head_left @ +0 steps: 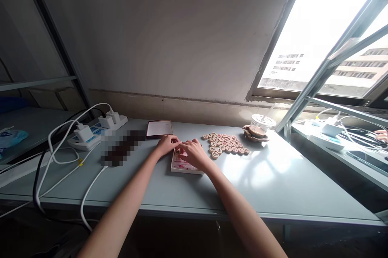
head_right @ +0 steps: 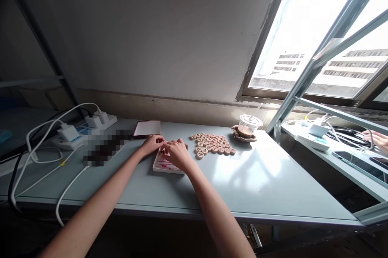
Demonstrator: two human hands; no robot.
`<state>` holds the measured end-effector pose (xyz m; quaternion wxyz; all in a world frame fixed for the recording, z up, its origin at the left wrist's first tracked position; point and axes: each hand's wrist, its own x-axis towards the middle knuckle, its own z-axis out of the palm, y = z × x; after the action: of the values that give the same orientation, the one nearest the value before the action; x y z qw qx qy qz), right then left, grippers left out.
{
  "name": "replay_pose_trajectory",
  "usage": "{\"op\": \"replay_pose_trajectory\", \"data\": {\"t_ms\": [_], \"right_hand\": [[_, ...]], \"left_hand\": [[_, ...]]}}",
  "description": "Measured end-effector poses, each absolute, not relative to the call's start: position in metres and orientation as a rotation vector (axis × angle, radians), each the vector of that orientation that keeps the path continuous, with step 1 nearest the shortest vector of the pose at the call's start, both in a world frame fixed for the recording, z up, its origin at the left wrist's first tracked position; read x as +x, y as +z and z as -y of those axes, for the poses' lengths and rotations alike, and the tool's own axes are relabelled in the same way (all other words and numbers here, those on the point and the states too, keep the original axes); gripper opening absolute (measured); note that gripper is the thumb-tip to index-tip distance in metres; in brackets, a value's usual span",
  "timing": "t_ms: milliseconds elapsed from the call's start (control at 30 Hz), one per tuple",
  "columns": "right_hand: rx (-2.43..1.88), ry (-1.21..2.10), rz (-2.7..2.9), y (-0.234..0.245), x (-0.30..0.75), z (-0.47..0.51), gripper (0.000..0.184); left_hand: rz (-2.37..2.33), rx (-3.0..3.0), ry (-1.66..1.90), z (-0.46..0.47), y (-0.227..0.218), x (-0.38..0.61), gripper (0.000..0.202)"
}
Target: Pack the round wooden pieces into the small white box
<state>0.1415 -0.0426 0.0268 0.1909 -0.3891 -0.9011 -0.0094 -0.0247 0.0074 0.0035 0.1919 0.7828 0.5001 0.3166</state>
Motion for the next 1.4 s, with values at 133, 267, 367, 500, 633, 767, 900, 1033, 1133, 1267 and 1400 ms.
{"op": "replay_pose_trajectory", "data": {"t_ms": [133, 267, 367, 500, 633, 767, 900, 1033, 1133, 1267, 1400], "right_hand": [[-1.119, -0.040, 2.543, 0.028, 0.141, 0.043, 0.014], [-1.141, 0.020, 2.545, 0.031, 0.146, 0.039, 0.013], [-1.253, 0.005, 2.417, 0.033, 0.160, 0.029, 0.018], [-1.562, -0.208, 2.157, 0.025, 0.190, 0.012, 0.029], [-1.770, -0.294, 2.182, 0.010, 0.212, 0.003, 0.032], [-1.761, -0.326, 2.230, 0.005, 0.214, 0.001, 0.026], [-1.748, -0.324, 2.230, 0.012, 0.210, 0.002, 0.017], [-1.663, -0.227, 2.090, 0.027, 0.207, 0.006, 0.015], [-1.418, 0.085, 2.122, 0.040, 0.199, 0.014, 0.018], [-1.091, 0.507, 2.340, 0.045, 0.183, 0.025, 0.016], [-1.036, 0.589, 2.432, 0.039, 0.173, 0.029, 0.016]], "left_hand": [[-1.381, 2.219, 0.892, -0.007, 0.005, -0.024, 0.023], [-1.368, 2.208, 0.888, -0.007, 0.004, -0.024, 0.024], [-1.395, 2.202, 0.883, -0.007, 0.003, -0.025, 0.027], [-1.444, 2.187, 0.875, -0.007, 0.001, -0.026, 0.031], [-1.455, 2.182, 0.866, -0.009, -0.001, -0.027, 0.030], [-1.451, 2.176, 0.857, -0.010, -0.003, -0.028, 0.030], [-1.443, 2.167, 0.856, -0.009, -0.001, -0.027, 0.029], [-1.430, 2.171, 0.877, -0.006, 0.001, -0.027, 0.028], [-1.425, 2.201, 0.922, -0.007, 0.000, -0.026, 0.027], [-1.348, 2.208, 0.941, -0.012, -0.006, -0.027, 0.025], [-1.284, 2.189, 0.905, -0.015, -0.010, -0.026, 0.025]]}}
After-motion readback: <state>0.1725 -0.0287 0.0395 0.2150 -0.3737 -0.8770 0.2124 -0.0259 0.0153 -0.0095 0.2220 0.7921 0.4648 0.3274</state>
